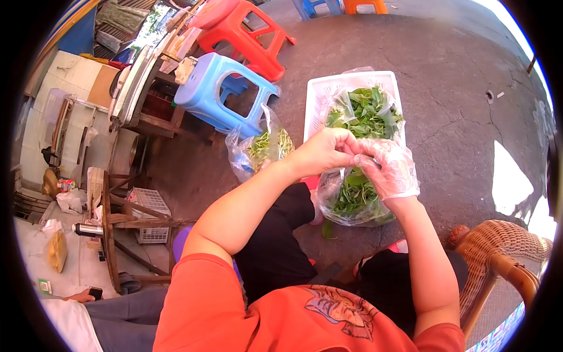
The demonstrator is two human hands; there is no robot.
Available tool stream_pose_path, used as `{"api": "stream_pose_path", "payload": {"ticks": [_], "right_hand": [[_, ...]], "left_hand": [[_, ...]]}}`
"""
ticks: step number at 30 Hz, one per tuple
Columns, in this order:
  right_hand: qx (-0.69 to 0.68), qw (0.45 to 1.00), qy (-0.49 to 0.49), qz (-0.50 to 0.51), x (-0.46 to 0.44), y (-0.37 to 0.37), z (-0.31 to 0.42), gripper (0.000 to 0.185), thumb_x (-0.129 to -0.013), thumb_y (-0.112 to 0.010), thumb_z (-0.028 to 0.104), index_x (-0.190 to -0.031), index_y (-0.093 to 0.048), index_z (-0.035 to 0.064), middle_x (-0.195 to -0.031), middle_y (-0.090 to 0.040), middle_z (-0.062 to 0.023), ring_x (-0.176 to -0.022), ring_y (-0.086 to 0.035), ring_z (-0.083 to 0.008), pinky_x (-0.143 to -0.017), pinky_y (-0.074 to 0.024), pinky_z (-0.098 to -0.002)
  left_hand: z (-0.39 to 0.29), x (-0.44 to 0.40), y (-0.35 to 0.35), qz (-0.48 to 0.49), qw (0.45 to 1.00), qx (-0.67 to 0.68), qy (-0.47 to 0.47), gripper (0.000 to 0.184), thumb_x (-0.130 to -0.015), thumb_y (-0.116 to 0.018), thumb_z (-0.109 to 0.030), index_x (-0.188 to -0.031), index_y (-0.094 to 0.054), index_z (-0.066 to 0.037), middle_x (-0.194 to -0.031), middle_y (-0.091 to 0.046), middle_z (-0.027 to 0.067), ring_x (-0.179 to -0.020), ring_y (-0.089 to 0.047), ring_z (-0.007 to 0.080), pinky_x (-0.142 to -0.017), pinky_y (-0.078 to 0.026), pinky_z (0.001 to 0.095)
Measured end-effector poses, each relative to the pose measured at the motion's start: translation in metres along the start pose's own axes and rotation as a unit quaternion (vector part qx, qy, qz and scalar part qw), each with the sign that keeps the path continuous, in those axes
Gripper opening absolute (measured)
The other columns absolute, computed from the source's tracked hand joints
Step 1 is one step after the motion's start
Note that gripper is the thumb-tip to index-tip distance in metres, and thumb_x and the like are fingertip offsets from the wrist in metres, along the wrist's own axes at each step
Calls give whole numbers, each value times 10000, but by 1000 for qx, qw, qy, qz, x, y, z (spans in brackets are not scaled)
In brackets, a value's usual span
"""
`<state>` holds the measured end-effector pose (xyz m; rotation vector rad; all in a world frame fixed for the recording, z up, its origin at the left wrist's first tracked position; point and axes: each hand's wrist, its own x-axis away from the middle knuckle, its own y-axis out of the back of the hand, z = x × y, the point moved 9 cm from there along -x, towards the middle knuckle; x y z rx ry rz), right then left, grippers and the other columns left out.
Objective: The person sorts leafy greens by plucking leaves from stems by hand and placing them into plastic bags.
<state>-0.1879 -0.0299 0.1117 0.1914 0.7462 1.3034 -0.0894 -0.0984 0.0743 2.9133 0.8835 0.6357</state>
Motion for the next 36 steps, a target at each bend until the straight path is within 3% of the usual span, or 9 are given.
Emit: {"api": "stream_pose_path", "payload": {"ticks": [5, 8, 11, 15, 17, 29, 33, 35, 36], "right_hand": [[165, 985, 40, -35, 5, -4, 3, 105, -773, -606, 150, -736, -579, 55, -733, -581, -120, -683, -561, -252, -693, -448, -380], [-141, 967, -171, -127, 22, -26, -59, 52, -798, -568, 146, -787, -576, 96, -680, -531, -95, -684, -535, -246, -690, -442, -401], [-558, 734, -367, -121, 39, -48, -102, 98, -823, -568, 150, -908, -576, 101, -760, -549, -56, -719, -533, -188, -643, -457, -354], [-434, 815, -380, 60, 29, -46, -48, 265, -849, -600, 259, -1009, -563, 51, -931, -585, -45, -858, -532, -127, -735, -437, -271], [-473, 806, -333, 127, 34, -67, -40, 189, -843, -607, 237, -955, -576, 88, -814, -558, 52, -747, -480, -65, -688, -389, -219], [117, 987, -108, -29, 21, -27, -25, 251, -787, -556, 239, -716, -585, 0, -685, -592, -186, -675, -596, -341, -598, -460, -437], [104, 949, -295, -38, 17, -1, -77, 262, -838, -518, 238, -751, -606, 7, -747, -590, -203, -728, -590, -365, -644, -465, -443], [-25, 951, -256, -174, 23, 31, -128, 237, -841, -528, 234, -764, -618, 29, -721, -596, -145, -659, -570, -314, -592, -441, -412], [-189, 879, -367, -238, 31, 43, -144, 238, -831, -547, 273, -758, -609, 55, -698, -569, -96, -614, -501, -221, -561, -391, -358]], "left_hand": [[-1, 0, -3, 0, 1000, 18, 4, 170, -790, -633, -21, -941, -559, 2, -810, -606, 33, -723, -568, 77, -664, -475, 214], [-1, 2, -10, 4, 997, 77, 17, 206, -786, -637, -28, -962, -536, 7, -812, -610, 52, -724, -574, 93, -678, -473, 218], [-4, 6, -15, -7, 993, 115, 33, 235, -785, -639, -29, -979, -512, 10, -807, -609, 71, -724, -582, 111, -674, -470, 219], [-4, 6, -10, -41, 991, 127, 23, 244, -784, -644, -24, -984, -510, 16, -802, -606, 68, -724, -582, 108, -658, -470, 218], [1, 6, -7, -49, 990, 128, 24, 245, -784, -644, -22, -986, -511, 18, -801, -605, 64, -716, -582, 107, -647, -471, 218], [19, 5, -15, 26, 999, -26, 35, 266, -805, -606, -28, -1060, -567, 36, -754, -589, 22, -686, -550, 68, -641, -454, 200], [27, 9, -19, 42, 994, 13, 96, 344, -799, -598, -8, -1130, -518, 45, -773, -595, 41, -698, -574, 86, -665, -471, 210], [43, 7, -18, 24, 990, 53, 124, 323, -804, -591, -3, -1114, -510, 32, -825, -598, 65, -722, -588, 109, -693, -493, 227], [59, 7, -16, 2, 987, 86, 137, 301, -805, -591, -4, -1095, -516, 26, -839, -597, 70, -728, -590, 114, -700, -498, 233]]}}
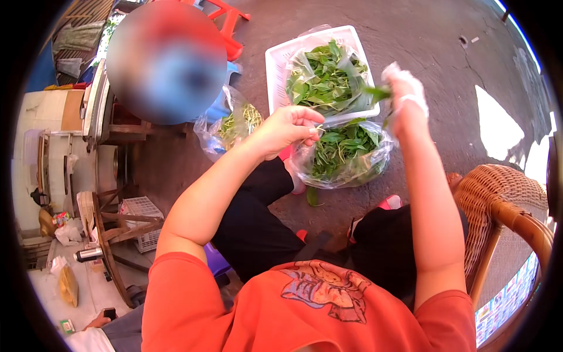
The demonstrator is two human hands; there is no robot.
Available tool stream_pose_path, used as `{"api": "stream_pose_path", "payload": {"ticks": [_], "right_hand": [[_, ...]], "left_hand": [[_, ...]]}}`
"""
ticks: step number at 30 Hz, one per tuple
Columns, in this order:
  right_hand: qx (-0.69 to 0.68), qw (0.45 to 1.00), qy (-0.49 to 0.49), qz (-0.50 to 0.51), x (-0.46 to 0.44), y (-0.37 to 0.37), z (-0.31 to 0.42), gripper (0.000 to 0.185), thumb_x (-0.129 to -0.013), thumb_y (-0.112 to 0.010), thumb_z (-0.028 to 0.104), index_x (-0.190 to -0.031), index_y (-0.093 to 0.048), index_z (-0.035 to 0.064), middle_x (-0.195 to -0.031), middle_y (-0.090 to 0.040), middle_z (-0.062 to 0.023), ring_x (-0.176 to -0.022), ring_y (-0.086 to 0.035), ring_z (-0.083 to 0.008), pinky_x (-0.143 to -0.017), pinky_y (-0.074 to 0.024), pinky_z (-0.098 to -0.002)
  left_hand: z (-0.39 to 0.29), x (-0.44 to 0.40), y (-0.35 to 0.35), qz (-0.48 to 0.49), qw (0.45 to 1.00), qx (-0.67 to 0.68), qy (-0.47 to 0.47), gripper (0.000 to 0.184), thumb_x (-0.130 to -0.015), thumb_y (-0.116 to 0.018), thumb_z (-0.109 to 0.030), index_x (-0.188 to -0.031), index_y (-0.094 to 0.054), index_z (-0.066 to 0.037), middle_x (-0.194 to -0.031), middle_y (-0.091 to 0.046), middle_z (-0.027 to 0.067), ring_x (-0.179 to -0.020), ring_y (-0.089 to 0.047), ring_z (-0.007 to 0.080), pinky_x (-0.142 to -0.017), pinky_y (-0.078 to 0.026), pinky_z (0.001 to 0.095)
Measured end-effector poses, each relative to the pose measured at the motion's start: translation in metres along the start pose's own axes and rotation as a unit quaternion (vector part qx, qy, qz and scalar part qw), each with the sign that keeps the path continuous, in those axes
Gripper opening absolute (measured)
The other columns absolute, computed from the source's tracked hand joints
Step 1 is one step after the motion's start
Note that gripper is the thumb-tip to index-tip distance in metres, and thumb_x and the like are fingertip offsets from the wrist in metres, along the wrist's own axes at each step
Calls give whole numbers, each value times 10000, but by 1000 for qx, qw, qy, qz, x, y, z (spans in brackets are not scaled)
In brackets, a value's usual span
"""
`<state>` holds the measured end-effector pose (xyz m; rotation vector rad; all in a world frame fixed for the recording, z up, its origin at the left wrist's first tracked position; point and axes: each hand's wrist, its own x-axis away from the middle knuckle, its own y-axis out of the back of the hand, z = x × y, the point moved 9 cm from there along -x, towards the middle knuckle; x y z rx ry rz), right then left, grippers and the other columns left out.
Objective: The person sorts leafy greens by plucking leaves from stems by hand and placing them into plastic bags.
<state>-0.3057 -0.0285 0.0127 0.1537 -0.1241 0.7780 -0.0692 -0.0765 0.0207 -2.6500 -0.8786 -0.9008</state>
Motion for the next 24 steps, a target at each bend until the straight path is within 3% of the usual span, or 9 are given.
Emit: {"api": "stream_pose_path", "payload": {"ticks": [1, 5, 7, 9, 11, 12, 16, 19, 24], "right_hand": [[-156, 976, -150, -34, 1, 11, -9, 242, -821, -565, 311, -753, -600, 82, -675, -542, -46, -569, -432, -128, -530, -341, -304], [-300, 940, -160, -1, 7, 8, 1, 173, -821, -608, 273, -715, -599, 137, -628, -559, 25, -534, -444, -93, -503, -319, -238], [-332, 938, -90, 41, 10, -1, 16, 114, -819, -617, 238, -769, -606, 137, -615, -565, 19, -557, -487, -85, -490, -317, -231], [-382, 905, -185, 29, 31, -5, 22, 74, -789, -647, 157, -778, -597, 105, -656, -559, 18, -570, -491, -83, -491, -334, -213], [-458, 881, -114, 27, 4, -8, 2, 72, -774, -658, 122, -764, -597, 85, -693, -552, 20, -580, -474, -80, -516, -357, -211], [-426, 902, -68, 16, -2, -1, -1, 64, -770, -655, 99, -782, -601, 66, -711, -548, 12, -605, -465, -80, -541, -371, -212], [-375, 910, -173, 35, 16, -5, 3, 76, -763, -656, 105, -817, -616, 69, -707, -549, 7, -648, -478, -89, -585, -392, -235], [-110, 984, -103, 93, 20, -10, 32, 126, -751, -668, 115, -861, -630, 66, -763, -588, -3, -706, -517, -110, -642, -422, -259], [222, 899, 149, 346, 57, -76, 27, 208, -790, -635, 224, -956, -669, 104, -902, -653, -116, -803, -620, -230, -733, -478, -330]], "left_hand": [[11, -2, 2, -19, 999, 36, 11, 279, -806, -591, -5, -1075, -522, 21, -853, -597, 76, -734, -591, 120, -707, -504, 239], [80, -22, 0, -82, 987, 56, 130, 115, -775, -498, 32, -861, -499, -44, -828, -582, 86, -640, -545, 128, -566, -484, 272], [127, -48, 0, -133, 980, 35, 146, 102, -753, -509, -29, -850, -507, -62, -785, -574, 86, -570, -494, 131, -459, -393, 259], [176, -77, -8, -174, 961, 18, 213, 122, -773, -561, -134, -866, -529, -62, -730, -561, 79, -527, -461, 135, -424, -329, 250], [203, -93, -20, -254, 945, 48, 203, 205, -799, -584, -227, -883, -555, -42, -690, -552, 72, -502, -448, 141, -426, -341, 268], [228, -106, -18, -288, 940, 22, 183, 265, -812, -599, -282, -871, -578, -24, -680, -545, 68, -502, -442, 138, -425, -356, 288], [237, -97, -25, -335, 926, 13, 172, 180, -797, -633, -169, -769, -601, 7, -644, -591, 63, -477, -482, 121, -444, -397, 264], [198, -91, -19, -299, 951, 2, 79, 140, -779, -654, -129, -765, -616, 5, -623, -601, 52, -474, -494, 100, -442, -396, 240], [84, -38, -12, -189, 981, -39, -5, 147, -797, -659, -141, -841, -644, -1, -640, -600, 20, -494, -479, 49, -451, -368, 176]]}}
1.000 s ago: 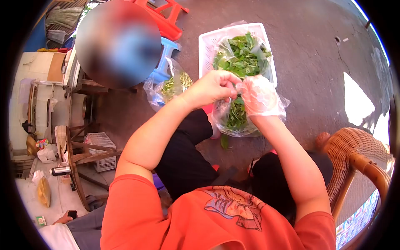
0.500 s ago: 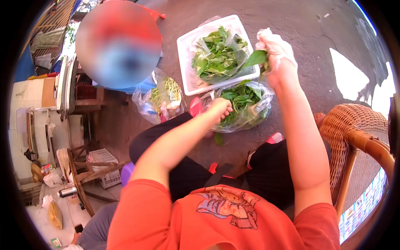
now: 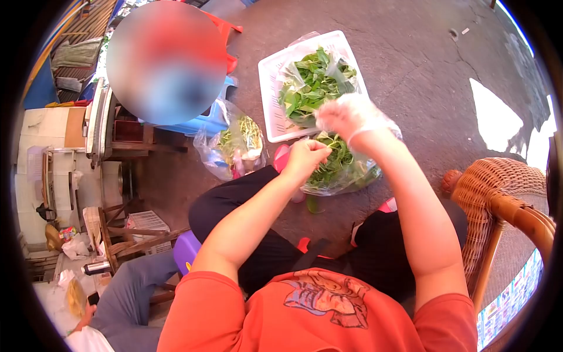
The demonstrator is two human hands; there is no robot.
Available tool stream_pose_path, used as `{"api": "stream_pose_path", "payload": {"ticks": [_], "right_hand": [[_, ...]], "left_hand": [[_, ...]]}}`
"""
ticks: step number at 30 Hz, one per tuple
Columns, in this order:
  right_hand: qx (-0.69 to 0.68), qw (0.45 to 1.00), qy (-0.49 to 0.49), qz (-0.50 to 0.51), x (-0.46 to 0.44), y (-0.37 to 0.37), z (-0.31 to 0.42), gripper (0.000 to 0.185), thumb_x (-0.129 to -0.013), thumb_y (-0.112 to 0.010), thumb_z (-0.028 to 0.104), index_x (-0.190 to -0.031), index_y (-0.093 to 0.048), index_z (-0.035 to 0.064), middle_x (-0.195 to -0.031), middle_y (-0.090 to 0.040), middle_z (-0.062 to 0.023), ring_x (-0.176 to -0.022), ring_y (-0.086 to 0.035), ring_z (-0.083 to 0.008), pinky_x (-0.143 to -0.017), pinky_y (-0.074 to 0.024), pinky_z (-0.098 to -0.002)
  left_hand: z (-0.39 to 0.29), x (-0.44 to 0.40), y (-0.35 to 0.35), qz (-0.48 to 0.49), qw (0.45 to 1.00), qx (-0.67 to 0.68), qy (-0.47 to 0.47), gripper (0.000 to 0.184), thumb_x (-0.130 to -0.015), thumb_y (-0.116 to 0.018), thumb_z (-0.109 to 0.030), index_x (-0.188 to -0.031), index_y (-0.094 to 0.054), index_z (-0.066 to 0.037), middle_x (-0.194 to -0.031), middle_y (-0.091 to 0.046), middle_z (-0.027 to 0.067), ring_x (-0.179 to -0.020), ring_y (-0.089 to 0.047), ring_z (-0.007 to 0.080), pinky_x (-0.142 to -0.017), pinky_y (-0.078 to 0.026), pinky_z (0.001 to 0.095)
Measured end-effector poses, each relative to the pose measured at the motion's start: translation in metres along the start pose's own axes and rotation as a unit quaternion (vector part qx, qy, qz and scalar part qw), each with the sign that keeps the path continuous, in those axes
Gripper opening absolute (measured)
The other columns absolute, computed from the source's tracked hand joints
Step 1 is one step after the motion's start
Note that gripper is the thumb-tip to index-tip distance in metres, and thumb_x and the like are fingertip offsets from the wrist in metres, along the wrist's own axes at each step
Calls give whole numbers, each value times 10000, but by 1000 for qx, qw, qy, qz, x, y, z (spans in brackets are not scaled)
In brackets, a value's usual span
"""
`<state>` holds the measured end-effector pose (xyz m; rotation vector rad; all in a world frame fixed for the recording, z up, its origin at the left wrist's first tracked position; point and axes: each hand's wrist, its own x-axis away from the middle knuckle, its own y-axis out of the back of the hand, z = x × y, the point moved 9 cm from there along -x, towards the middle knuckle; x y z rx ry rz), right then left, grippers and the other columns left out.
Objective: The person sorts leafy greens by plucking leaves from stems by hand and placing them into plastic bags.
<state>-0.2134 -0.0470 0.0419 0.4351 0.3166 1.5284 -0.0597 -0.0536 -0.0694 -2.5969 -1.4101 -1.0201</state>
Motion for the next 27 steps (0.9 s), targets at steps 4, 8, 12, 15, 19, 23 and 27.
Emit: {"api": "stream_pose_path", "payload": {"ticks": [4, 8, 12, 15, 19, 23, 27], "right_hand": [[108, 991, 64, 35, 11, -39, 15, 179, -803, -548, 203, -902, -653, 98, -815, -624, -162, -765, -609, -334, -668, -479, -405], [91, 989, 102, -60, 18, -31, 33, 177, -785, -529, 178, -785, -635, 36, -771, -617, -175, -739, -609, -338, -638, -487, -413], [188, 971, 114, -91, 29, -40, 45, 197, -780, -524, 170, -762, -619, -2, -753, -609, -181, -733, -610, -333, -649, -493, -409], [155, 986, 23, -56, 21, -46, 36, 195, -795, -497, 166, -763, -617, 15, -747, -607, -170, -720, -604, -347, -669, -492, -399], [-304, 931, -170, -110, 2, -29, -56, 152, -775, -564, 231, -839, -624, 107, -865, -597, -21, -779, -514, -166, -760, -384, -321], [-386, 888, -189, -162, 13, -1, -43, 144, -761, -584, 246, -837, -598, 124, -826, -556, 5, -818, -465, -135, -751, -354, -292], [-375, 896, -185, -148, 9, -15, -53, 141, -755, -588, 251, -821, -587, 127, -807, -539, 14, -783, -452, -128, -711, -345, -287]], "left_hand": [[-67, 30, 30, 10, 998, 29, -56, 139, -809, -642, -141, -863, -649, -12, -670, -595, -2, -534, -480, 38, -492, -368, 165], [-98, 42, 46, 48, 997, 4, -66, 114, -810, -632, -108, -849, -644, -1, -678, -585, -2, -553, -473, 41, -509, -386, 180], [-120, 48, 39, 127, 965, -190, -131, 125, -818, -625, -113, -838, -637, 10, -691, -582, -9, -605, -500, 49, -548, -418, 212], [-118, 45, 44, 202, 941, -251, -103, 128, -819, -623, -114, -838, -635, 12, -697, -584, -15, -654, -514, 50, -592, -432, 229], [-111, 25, 117, 64, 983, -165, -52, 126, -817, -622, -140, -872, -635, -28, -730, -585, -17, -645, -504, 55, -575, -402, 208], [-64, -16, 285, -267, 957, -70, -84, 204, -769, -618, -109, -933, -635, 11, -808, -636, 60, -719, -575, 117, -636, -450, 246], [-3, -37, 391, -457, 871, -156, -89, 418, -730, -630, -57, -1121, -552, 70, -1050, -617, 173, -947, -591, 231, -846, -441, 302]]}}
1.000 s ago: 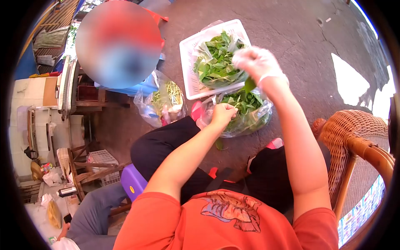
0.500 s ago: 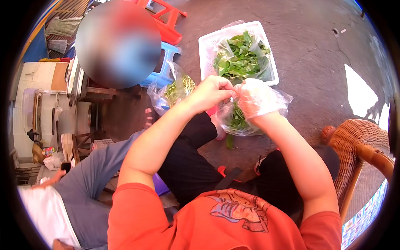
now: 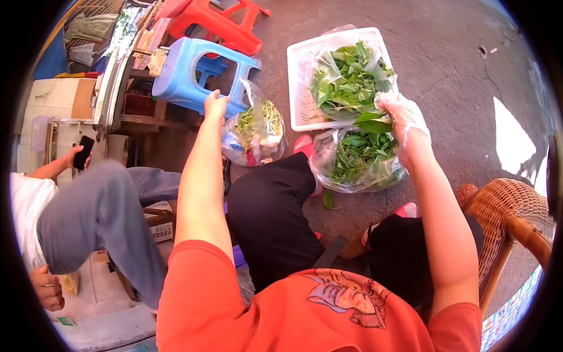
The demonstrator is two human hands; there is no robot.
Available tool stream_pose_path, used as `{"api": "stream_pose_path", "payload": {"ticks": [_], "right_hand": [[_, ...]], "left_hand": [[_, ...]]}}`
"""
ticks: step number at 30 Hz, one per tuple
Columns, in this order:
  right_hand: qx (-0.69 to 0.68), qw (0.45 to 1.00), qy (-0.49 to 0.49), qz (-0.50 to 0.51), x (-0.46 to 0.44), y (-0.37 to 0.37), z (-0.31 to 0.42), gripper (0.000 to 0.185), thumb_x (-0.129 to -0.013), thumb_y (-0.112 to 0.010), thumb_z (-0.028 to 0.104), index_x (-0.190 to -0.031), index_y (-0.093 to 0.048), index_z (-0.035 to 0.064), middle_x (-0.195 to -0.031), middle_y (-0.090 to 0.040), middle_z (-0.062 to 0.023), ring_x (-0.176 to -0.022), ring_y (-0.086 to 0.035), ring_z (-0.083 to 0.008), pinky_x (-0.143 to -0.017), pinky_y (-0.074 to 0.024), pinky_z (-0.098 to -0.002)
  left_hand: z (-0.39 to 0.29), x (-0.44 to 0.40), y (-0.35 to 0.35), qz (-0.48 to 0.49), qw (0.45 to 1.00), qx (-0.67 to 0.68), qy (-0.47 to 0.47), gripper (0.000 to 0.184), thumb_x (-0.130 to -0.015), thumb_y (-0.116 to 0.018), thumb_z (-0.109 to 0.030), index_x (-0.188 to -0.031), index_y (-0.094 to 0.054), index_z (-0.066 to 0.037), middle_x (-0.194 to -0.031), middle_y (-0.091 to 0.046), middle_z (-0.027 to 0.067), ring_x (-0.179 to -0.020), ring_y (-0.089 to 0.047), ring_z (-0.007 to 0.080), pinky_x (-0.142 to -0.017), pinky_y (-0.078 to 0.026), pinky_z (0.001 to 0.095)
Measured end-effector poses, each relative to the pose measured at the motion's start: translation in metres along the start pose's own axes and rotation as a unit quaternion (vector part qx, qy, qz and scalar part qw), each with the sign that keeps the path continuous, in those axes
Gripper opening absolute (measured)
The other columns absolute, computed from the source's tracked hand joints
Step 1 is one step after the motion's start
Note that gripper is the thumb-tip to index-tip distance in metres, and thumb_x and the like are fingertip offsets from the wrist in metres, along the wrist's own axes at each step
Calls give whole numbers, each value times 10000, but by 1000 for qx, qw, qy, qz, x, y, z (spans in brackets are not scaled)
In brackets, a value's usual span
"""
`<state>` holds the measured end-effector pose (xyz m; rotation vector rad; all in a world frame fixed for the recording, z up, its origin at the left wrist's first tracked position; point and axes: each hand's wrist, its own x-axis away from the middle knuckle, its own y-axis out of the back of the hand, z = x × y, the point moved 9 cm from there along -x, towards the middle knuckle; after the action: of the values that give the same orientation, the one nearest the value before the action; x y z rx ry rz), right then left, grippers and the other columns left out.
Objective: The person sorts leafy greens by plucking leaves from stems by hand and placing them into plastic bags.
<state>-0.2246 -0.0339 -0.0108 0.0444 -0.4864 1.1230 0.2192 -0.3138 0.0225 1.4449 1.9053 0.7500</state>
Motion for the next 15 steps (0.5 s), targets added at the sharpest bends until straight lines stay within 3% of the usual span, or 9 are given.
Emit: {"api": "stream_pose_path", "payload": {"ticks": [1, 4, 6, 8, 10, 12, 15], "right_hand": [[11, 1000, -7, -10, -1, 0, -2, 135, -757, -590, 247, -822, -589, 129, -811, -542, 15, -775, -457, -122, -694, -344, -278], [-28, 998, -47, -39, 7, 4, 10, 128, -755, -595, 240, -823, -591, 132, -809, -544, 14, -761, -461, -122, -678, -350, -279], [-56, 996, -19, -70, 7, 16, 21, 144, -736, -624, 219, -839, -600, 121, -792, -539, 5, -724, -468, -137, -634, -363, -298], [-104, 989, 1, -102, 7, 30, 31, 217, -714, -609, 236, -854, -617, 70, -821, -569, -62, -786, -479, -182, -735, -357, -319], [-130, 983, -26, -127, 8, 43, 33, 177, -709, -633, 219, -830, -618, 90, -800, -558, -46, -741, -471, -181, -659, -365, -343], [-182, 976, -28, -113, 12, 45, 41, 135, -736, -634, 195, -816, -617, 88, -786, -563, -34, -706, -475, -153, -612, -376, -318], [-270, 956, 35, -109, 11, 49, 48, 128, -795, -615, 197, -753, -596, 77, -615, -495, -16, -494, -406, -111, -463, -314, -255]], "left_hand": [[-12, 11, 0, 11, 1000, -3, 29, 442, -733, -629, -70, -1141, -534, 69, -1099, -592, 176, -1017, -563, 236, -885, -420, 312], [-81, 56, -34, 196, 980, 39, -6, 441, -748, -627, -99, -1147, -530, 63, -1120, -580, 175, -1048, -549, 231, -900, -415, 310], [-113, 83, -72, 318, 944, 3, -85, 482, -786, -634, -146, -1211, -492, 34, -1152, -563, 152, -1064, -526, 202, -928, -392, 313], [-162, 148, -106, 447, 878, -48, -166, 418, -806, -621, -189, -1157, -535, 21, -1080, -593, 126, -1016, -541, 168, -885, -423, 312], [-172, 209, -146, 572, 780, -97, -233, 374, -817, -606, -203, -1126, -555, 2, -1033, -609, 114, -963, -568, 175, -841, -450, 315], [-185, 268, -167, 606, 717, -150, -311, 315, -807, -598, -190, -1062, -587, -6, -979, -623, 125, -924, -593, 215, -819, -461, 329], [-145, 316, -213, 634, 649, -236, -349, 278, -771, -599, -190, -1004, -621, -39, -956, -635, 144, -888, -610, 270, -795, -473, 366]]}}
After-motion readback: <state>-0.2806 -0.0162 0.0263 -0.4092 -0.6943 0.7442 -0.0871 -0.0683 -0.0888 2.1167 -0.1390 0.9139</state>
